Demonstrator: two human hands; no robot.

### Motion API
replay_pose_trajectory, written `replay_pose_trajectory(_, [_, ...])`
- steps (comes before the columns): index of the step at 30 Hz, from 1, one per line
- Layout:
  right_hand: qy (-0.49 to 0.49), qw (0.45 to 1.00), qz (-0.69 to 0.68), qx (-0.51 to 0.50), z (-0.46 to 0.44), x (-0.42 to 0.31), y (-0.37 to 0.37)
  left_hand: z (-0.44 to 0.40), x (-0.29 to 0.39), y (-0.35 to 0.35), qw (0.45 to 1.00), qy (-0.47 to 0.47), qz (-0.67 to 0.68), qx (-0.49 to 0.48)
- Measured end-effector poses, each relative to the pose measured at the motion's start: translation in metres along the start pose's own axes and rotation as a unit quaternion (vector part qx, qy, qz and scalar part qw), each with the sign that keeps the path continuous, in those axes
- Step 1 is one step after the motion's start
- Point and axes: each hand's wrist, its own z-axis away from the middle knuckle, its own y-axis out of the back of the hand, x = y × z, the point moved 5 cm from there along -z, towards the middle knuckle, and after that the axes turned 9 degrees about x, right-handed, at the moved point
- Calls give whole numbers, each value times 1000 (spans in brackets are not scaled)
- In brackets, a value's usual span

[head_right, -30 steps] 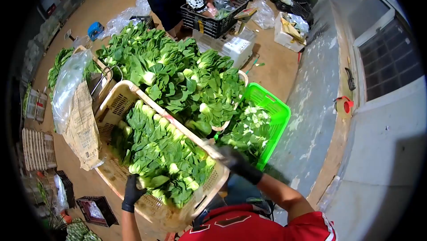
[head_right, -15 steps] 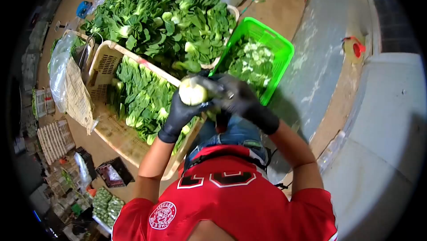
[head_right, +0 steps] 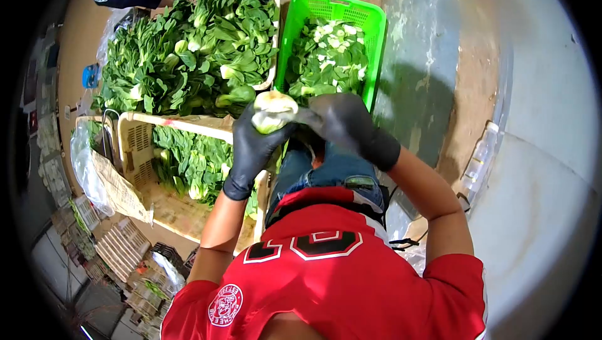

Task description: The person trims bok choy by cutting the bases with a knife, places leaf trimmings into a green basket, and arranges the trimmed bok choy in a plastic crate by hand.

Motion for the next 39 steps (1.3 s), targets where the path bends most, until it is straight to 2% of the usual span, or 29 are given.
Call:
replay_pose_trajectory(2, [-86,995,-51,-25,21,62,-31,-2,-16,-18,998,-7,34,-55])
replay_pose_trajectory(3, [-153,986,-38,-45,41,106,-42,-1,-13,-22,997,-27,-18,-63])
replay_pose_trajectory(4, [-218,974,-26,-64,56,134,-47,3,-28,-30,997,-3,15,-80])
replay_pose_trajectory(7, [-335,940,2,-71,63,128,-20,-3,-41,-39,994,2,17,-108])
replay_pose_trajectory(9, [-229,950,-209,27,38,85,-12,-6,-48,-46,993,12,-8,-121])
replay_pose_trajectory(10, [-172,932,-310,75,27,63,-7,-7,-45,-47,992,12,-8,-122])
replay_pose_trajectory(12, [-203,947,-247,-29,20,43,-12,-9,-40,-47,992,11,-10,-123])
replay_pose_trajectory(13, [-220,926,-305,-18,12,35,-9,-12,-39,-46,992,31,23,-124])
replay_pose_trajectory(16, [-296,848,-431,-93,1,41,-11,-17,-43,-33,946,120,265,-145])
replay_pose_trajectory(17, [-248,876,-406,-86,-6,43,-12,-16,-50,-28,932,141,290,-165])
replay_pose_trajectory(18, [-126,908,-399,-36,-17,38,-10,-13,-51,-27,900,140,349,-220])
replay_pose_trajectory(20, [-156,890,-418,-89,-23,38,-14,-12,-70,-30,905,169,289,-264])
replay_pose_trajectory(21, [-157,893,-410,-104,-26,38,-20,-4,-64,-36,838,259,418,-237])
replay_pose_trajectory(22, [-212,898,-361,-138,-28,45,-26,-7,-52,-34,819,278,448,-227])
replay_pose_trajectory(24, [-157,912,-372,-66,-44,38,-18,-17,-77,-26,902,250,309,-167])
replay_pose_trajectory(25, [-130,921,-365,-51,-46,38,-19,-26,-79,-20,939,199,232,-160])
replay_pose_trajectory(28, [-226,945,-215,-101,-44,44,-27,-29,-75,-22,931,177,256,-192])
replay_pose_trajectory(29, [-85,966,-243,-16,-52,33,-23,-32,-77,-23,927,171,277,-186])
replay_pose_trajectory(30, [-97,972,-212,1,-50,39,-26,-36,-74,-22,952,130,230,-155])
replay_pose_trajectory(32, [-117,981,-148,37,-44,55,-20,-47,-63,-15,998,10,51,-46])
replay_pose_trajectory(33, [-219,962,-158,37,-35,66,-17,-52,-58,-11,992,-112,-50,39])
replay_pose_trajectory(34, [-199,975,-98,35,-31,75,-15,-56,-55,-8,984,-127,-102,66])
replay_pose_trajectory(36, [-154,987,18,37,-23,98,-17,-57,-45,-2,934,-237,-214,158])
replay_pose_trajectory(37, [-110,992,24,61,-20,98,-16,-59,-48,0,945,-239,-158,161])
replay_pose_trajectory(38, [-58,994,21,87,-19,95,-19,-60,-64,-2,966,-177,-122,142])
replay_pose_trajectory(39, [-121,989,23,77,-9,119,-28,-55,-75,3,968,-160,-71,178])
